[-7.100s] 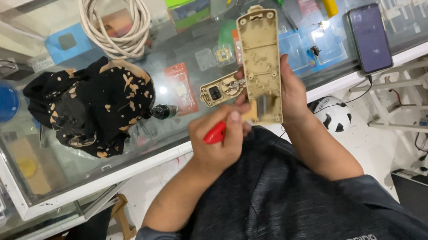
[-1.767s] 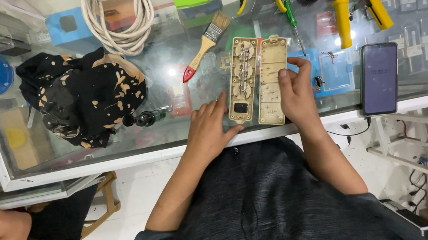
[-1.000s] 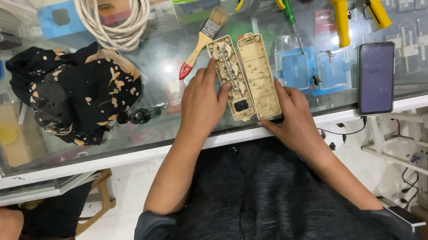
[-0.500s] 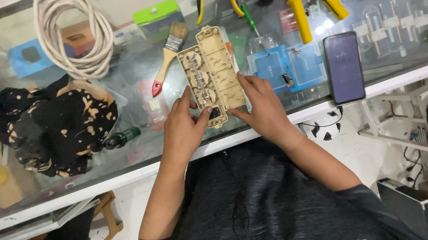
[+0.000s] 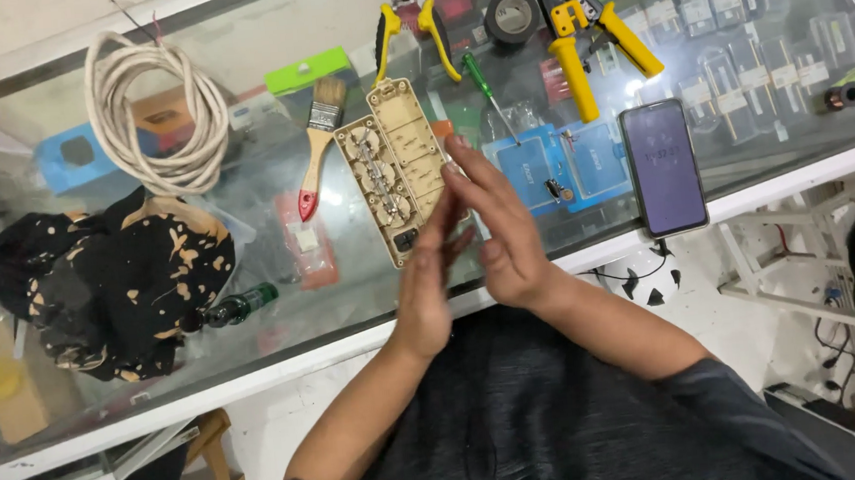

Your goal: Cleaning a power strip and crimping a terminal onto a wire using a crimping tool.

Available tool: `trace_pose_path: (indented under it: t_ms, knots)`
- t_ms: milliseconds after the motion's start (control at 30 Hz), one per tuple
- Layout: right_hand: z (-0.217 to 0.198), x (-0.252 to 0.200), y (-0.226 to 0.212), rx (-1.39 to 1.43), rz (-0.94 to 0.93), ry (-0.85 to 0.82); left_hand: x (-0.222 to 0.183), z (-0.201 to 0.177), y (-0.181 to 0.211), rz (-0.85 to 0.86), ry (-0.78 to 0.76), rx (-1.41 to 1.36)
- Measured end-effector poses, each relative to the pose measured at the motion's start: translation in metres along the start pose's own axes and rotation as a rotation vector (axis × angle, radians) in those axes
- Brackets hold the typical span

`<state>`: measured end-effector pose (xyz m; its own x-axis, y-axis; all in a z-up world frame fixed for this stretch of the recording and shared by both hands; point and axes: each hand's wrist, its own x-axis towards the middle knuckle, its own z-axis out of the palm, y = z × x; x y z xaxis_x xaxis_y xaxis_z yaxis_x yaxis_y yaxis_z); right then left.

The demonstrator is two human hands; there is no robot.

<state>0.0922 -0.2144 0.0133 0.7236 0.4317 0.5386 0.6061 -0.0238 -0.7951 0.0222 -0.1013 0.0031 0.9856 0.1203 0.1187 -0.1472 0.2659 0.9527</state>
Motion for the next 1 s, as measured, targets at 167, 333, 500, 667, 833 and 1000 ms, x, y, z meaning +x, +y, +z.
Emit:
trace_pose_path:
  t_ms: [167, 333, 500, 667, 833, 1000]
  knots:
    - [0.022, 0.012, -0.005, -0.055, -0.049, -0.047, 0.048, 0.007, 0.047, -0.01, -0.1, -0.373]
    - [0.024, -0.002, -0.014, 0.028, 0.261, -0.197, 0.058, 0.005, 0.079, 0.534, 0.017, -0.159]
    - [-0.012, 0.019, -0.051, 0.194, 0.263, -0.168, 0.05, 0.005, -0.005, 0.542, 0.019, 0.837]
    - [0.011, -0.002, -0.015, 0.126, -0.013, 0.039, 0.053, 0.018, 0.066, 0.178, -0.007, 0.099]
    - [0.005, 0.014, -0.054, -0.258, 0.474, -0.183, 0.033, 0.013, 0.033, 0.72, 0.027, 0.617]
    - [0.007, 0.039, -0.065, 0.694, 0.482, -0.219, -0.003, -0.037, -0.002, 0.516, 0.127, 1.039]
